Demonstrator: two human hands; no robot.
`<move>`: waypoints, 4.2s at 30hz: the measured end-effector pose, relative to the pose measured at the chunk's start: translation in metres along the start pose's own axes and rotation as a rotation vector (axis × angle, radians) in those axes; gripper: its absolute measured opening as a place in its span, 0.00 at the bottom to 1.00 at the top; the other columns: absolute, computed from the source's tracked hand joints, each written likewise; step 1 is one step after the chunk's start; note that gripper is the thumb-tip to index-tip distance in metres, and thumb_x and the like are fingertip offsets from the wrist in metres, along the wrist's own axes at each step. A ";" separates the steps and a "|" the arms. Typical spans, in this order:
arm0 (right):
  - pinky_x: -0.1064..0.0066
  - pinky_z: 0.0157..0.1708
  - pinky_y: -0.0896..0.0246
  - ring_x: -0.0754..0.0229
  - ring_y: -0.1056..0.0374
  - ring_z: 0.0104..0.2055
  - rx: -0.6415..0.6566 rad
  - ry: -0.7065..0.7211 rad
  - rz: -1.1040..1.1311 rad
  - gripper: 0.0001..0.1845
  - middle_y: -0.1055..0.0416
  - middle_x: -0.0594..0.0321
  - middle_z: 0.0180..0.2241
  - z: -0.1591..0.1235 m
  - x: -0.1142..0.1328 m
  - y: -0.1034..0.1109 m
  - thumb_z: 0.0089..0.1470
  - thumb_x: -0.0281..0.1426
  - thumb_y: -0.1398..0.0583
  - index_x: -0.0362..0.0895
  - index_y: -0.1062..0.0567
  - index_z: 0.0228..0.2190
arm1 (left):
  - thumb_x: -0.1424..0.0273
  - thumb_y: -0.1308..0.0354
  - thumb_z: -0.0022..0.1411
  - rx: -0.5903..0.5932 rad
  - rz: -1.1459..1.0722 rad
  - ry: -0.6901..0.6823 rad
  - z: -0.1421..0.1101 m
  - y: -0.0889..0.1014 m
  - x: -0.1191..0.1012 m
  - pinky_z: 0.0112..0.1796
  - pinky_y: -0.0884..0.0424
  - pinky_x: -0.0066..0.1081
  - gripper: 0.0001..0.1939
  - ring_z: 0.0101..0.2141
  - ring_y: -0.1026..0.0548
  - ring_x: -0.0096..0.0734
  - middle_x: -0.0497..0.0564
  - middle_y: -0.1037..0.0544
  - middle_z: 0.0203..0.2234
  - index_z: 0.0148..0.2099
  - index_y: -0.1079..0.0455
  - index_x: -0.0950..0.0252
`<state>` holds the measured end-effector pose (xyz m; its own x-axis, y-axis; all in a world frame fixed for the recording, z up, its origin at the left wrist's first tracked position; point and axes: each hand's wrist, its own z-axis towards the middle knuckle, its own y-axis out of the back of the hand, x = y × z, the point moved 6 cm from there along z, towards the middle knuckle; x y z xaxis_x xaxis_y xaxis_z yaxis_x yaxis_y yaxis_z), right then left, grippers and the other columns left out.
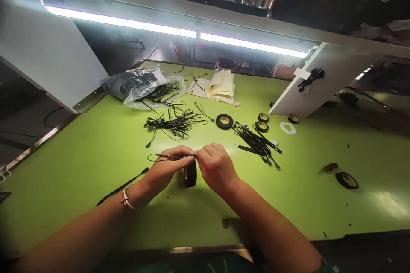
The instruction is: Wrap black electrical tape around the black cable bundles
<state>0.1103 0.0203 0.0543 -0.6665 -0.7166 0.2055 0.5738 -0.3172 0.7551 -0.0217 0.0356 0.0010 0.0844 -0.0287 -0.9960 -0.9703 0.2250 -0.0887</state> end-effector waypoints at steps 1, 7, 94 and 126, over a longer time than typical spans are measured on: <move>0.69 0.32 0.42 0.60 0.37 0.29 -0.012 -0.011 -0.001 0.09 0.29 0.60 0.24 -0.001 0.000 0.000 0.57 0.23 0.45 0.43 0.26 0.28 | 0.66 0.36 0.54 -0.023 0.007 -0.012 0.000 0.001 -0.001 0.37 0.29 0.30 0.08 0.33 0.25 0.33 0.51 0.23 0.29 0.33 0.25 0.66; 0.71 0.30 0.44 0.62 0.38 0.27 -0.050 -0.029 -0.036 0.10 0.30 0.62 0.22 -0.003 0.001 0.003 0.57 0.25 0.43 0.43 0.27 0.25 | 0.73 0.36 0.49 -0.166 0.150 -0.131 -0.006 0.005 -0.021 0.40 0.28 0.33 0.03 0.38 0.23 0.39 0.53 0.19 0.33 0.29 0.22 0.64; 0.70 0.30 0.46 0.60 0.42 0.28 0.098 0.091 -0.096 0.11 0.35 0.62 0.23 -0.001 -0.004 -0.005 0.59 0.22 0.47 0.43 0.29 0.27 | 0.72 0.36 0.46 -0.014 -0.151 0.249 0.001 0.010 0.018 0.26 0.37 0.27 0.05 0.25 0.30 0.28 0.48 0.26 0.23 0.29 0.26 0.68; 0.69 0.30 0.40 0.59 0.40 0.29 -0.088 0.185 -0.219 0.11 0.29 0.58 0.26 -0.004 0.015 0.001 0.57 0.20 0.46 0.38 0.26 0.39 | 0.60 0.35 0.51 -0.080 -0.301 0.296 -0.007 -0.002 0.014 0.25 0.39 0.26 0.16 0.21 0.36 0.23 0.47 0.30 0.19 0.26 0.29 0.69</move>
<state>0.1027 0.0066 0.0561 -0.6854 -0.7238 -0.0794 0.4706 -0.5236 0.7102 -0.0201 0.0284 -0.0130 0.3086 -0.3628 -0.8793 -0.9280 0.0880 -0.3621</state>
